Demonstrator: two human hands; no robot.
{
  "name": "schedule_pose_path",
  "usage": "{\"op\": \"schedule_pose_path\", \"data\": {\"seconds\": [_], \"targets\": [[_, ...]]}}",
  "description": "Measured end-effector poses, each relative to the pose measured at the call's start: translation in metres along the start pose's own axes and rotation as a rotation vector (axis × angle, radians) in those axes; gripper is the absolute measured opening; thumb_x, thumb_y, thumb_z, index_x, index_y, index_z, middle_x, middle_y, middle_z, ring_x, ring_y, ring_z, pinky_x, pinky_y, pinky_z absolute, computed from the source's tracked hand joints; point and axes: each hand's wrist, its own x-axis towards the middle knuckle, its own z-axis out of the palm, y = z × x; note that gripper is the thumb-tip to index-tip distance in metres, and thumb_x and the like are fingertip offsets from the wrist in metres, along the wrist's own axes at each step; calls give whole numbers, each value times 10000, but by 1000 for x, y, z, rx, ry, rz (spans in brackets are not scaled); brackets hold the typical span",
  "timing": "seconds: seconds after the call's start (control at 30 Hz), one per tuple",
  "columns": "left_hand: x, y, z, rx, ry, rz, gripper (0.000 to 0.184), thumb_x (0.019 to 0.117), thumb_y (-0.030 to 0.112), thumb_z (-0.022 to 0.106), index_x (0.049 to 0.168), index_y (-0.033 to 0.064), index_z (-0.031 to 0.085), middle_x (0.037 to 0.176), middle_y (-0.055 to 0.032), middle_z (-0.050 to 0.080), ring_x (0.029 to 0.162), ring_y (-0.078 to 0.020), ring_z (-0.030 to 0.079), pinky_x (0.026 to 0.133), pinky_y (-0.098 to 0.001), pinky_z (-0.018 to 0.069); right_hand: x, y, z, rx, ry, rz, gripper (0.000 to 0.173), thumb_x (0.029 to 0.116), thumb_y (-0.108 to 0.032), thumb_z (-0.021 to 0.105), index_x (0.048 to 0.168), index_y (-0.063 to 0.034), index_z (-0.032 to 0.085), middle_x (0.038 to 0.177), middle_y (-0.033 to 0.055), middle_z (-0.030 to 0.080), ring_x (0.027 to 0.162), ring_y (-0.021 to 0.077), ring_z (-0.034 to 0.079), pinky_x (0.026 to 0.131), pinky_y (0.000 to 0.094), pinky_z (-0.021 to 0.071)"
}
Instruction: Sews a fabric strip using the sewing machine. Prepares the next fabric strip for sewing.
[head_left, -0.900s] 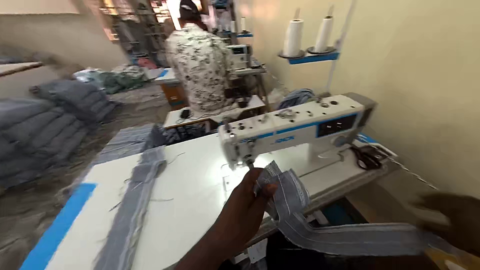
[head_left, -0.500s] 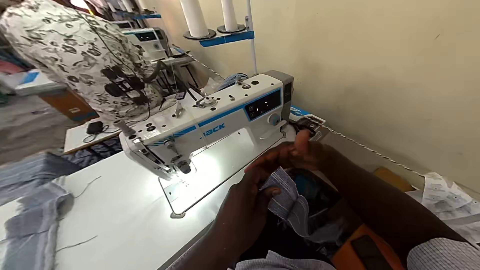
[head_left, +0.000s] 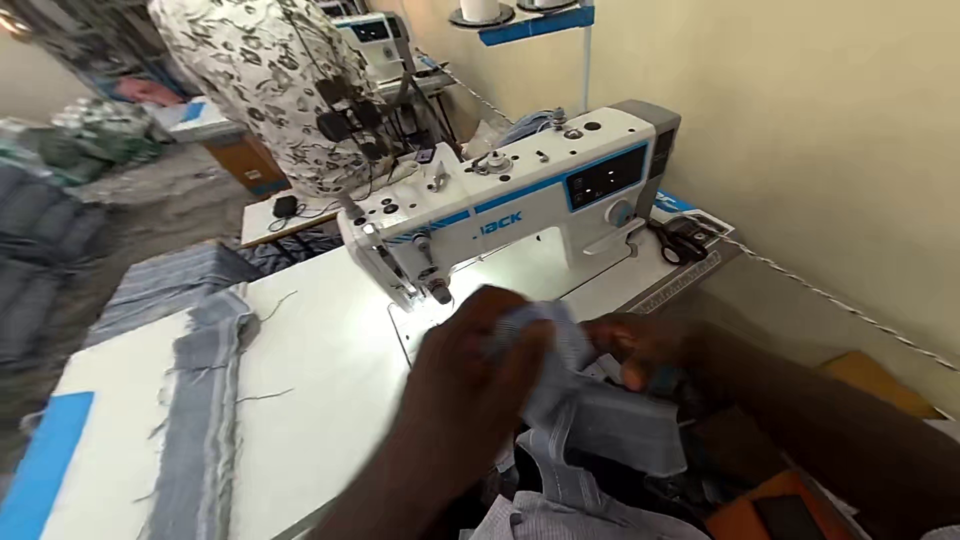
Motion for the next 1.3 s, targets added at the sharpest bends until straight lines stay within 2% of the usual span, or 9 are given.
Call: {"op": "schedule_pose_path", "data": {"seconds": [0.17,0.3,0.43,0.53,0.63,0.73,1.07,1.17,1.3], "targets": [[34,4,-13,11,86,54,171,1053,255,574,1155,125,620,913,41,682,758,-53,685,634,-241,609,14,-20,21,-27,159,66,317,769,-82,852,1053,-40,717,903,34,782,814,107,755,769,281,643],[15,-31,-28,-49,-25,-135,168,1026,252,600,1139,142,658,865,4,705,713,-130,696,600,-319,617,-15,57,68,-434,261,351,475,722,-372,937,1060,-111,731,954,11,756,893,121,724,825,387,623],[-28,-82,4,-141,-26,-311,170,1044,266,599,1153,148,656,871,-30,727,716,-185,727,614,-385,650,-61,138,98,-661,301,369,396,939,-396,730,1218,-116,704,1211,96,689,1153,245,654,1020,508,530],[-44,-76,23,-118,21,-290,166,1048,301,590,1147,179,645,807,0,696,615,-145,665,498,-312,571,-76,117,88,-642,359,355,340,893,-377,782,1134,-142,730,1104,48,705,1045,199,678,930,479,570],[-47,-40,51,-218,-136,-180,155,1039,297,600,1152,197,637,781,38,677,571,-111,633,468,-286,560,-63,61,74,-431,419,86,691,788,-433,880,1386,-190,631,1349,-32,635,1240,81,600,1041,315,550],[-35,-16,64,-265,-63,-109,151,1044,289,600,1143,183,641,785,49,671,565,-88,629,451,-258,552,-40,22,59,-66,286,-39,321,815,-218,876,1066,-84,728,936,-18,764,840,52,726,747,239,627],[-113,-149,-197,183,678,-537,335,1032,380,595,1271,145,575,1045,21,668,854,-68,687,751,-305,614,-88,33,7,-29,-88,626,309,767,-415,863,729,-174,673,629,-73,648,531,14,588,500,207,492],[-147,-149,-249,734,586,-654,508,1074,354,505,1351,-71,527,1260,-343,586,1149,-463,594,982,-660,446,-57,40,15,-251,-213,628,414,816,-521,821,795,-122,709,630,-22,640,530,74,586,502,277,496],[-142,-95,-182,682,327,-500,324,1058,276,545,1229,7,606,1007,-233,659,853,-369,659,734,-611,535,29,28,56,-671,-215,380,426,928,-404,759,1290,-186,699,1120,7,732,1009,155,691,922,462,572]]}}
